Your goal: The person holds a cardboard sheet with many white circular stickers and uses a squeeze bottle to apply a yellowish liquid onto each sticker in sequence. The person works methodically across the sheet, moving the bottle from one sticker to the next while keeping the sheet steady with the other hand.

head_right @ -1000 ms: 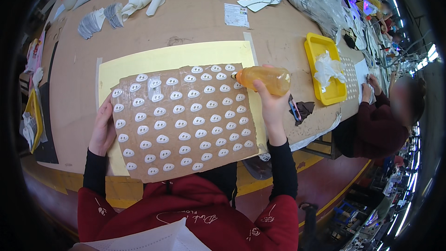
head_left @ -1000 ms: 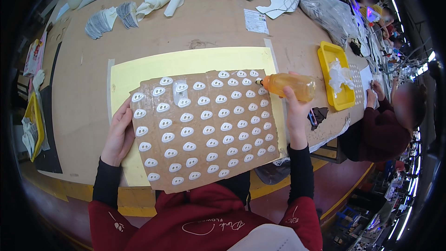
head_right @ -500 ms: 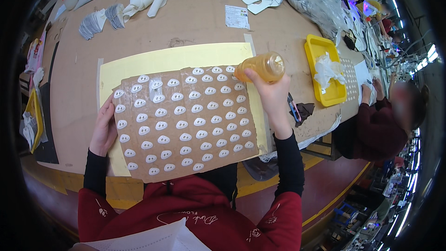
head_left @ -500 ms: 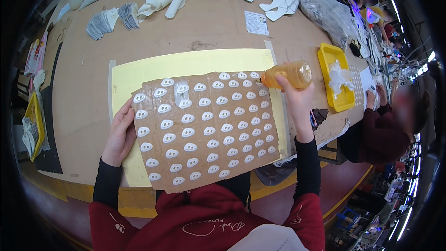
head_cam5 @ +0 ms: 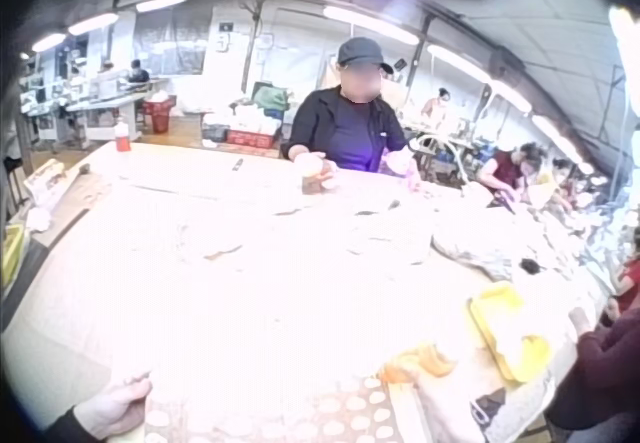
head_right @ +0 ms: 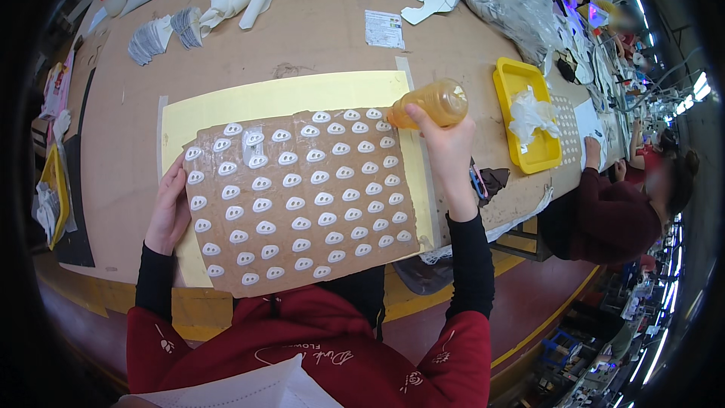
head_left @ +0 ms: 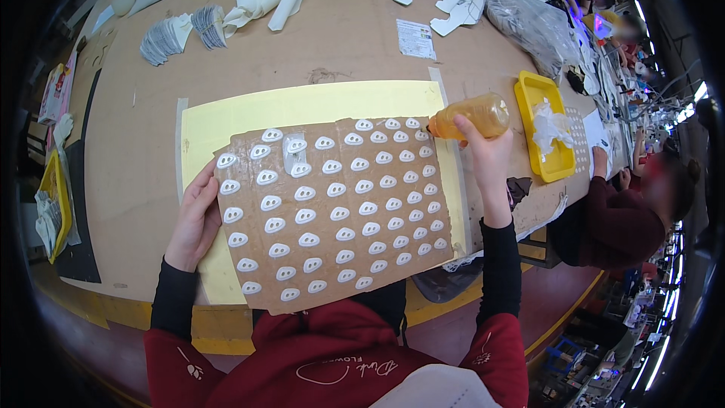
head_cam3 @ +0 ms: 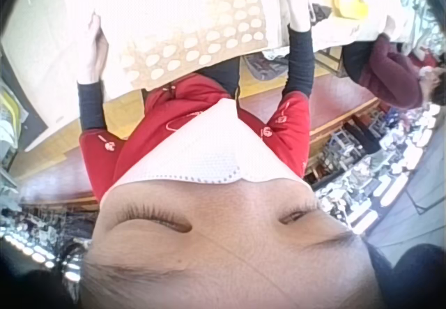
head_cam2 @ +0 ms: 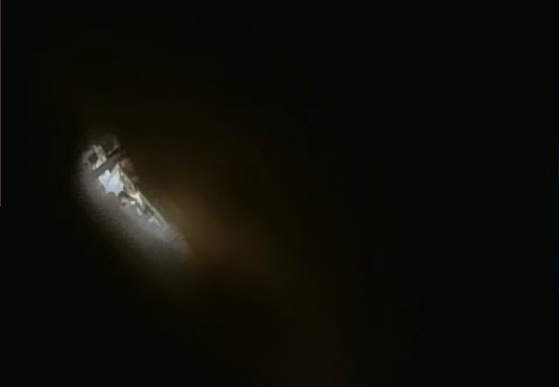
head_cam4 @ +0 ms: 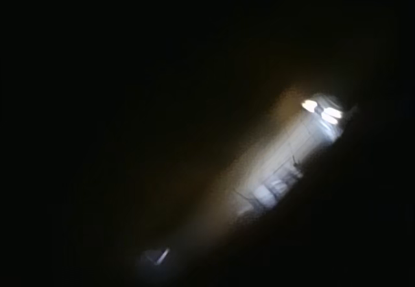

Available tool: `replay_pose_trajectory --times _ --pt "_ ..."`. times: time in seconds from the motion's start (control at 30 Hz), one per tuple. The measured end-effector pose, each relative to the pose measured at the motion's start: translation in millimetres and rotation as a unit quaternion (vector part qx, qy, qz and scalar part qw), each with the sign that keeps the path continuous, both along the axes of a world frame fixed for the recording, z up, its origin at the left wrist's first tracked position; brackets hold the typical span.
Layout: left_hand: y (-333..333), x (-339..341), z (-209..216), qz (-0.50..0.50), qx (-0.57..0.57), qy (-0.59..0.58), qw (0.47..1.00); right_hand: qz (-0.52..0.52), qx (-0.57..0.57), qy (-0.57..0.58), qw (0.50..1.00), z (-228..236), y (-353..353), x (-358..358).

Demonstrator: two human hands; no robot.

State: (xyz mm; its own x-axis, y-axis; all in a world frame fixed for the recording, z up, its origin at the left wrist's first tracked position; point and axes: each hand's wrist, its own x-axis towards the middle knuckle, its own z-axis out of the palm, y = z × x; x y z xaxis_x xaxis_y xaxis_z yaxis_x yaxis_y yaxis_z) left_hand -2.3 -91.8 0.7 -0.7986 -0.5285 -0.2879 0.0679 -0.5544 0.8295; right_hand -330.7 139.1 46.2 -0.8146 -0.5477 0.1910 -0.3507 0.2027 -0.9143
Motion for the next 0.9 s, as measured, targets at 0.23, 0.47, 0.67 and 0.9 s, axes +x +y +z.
replay_pose_trajectory --times 0.23,0.47,0.67,0.9 --pt "1.0 -1.5 3.6 0.000 0.002 -0.001 1.000 -0.011 -0.004 -0.015 1.000 -2.6 6.7 -2.4" --pt "0.6 -2.0 3.9 0.003 -0.005 -0.001 1.000 -0.023 -0.018 -0.010 1.000 -4.3 13.5 -1.7" --pt "1.0 -1.9 2.3 0.006 -0.007 -0.001 1.000 -0.042 -0.026 -0.018 0.999 -4.9 15.1 1.9" --pt "-0.5 0.1 -3.6 -0.030 0.006 0.043 0.999 -0.029 -0.110 -0.156 0.981 -18.0 16.1 -3.2"
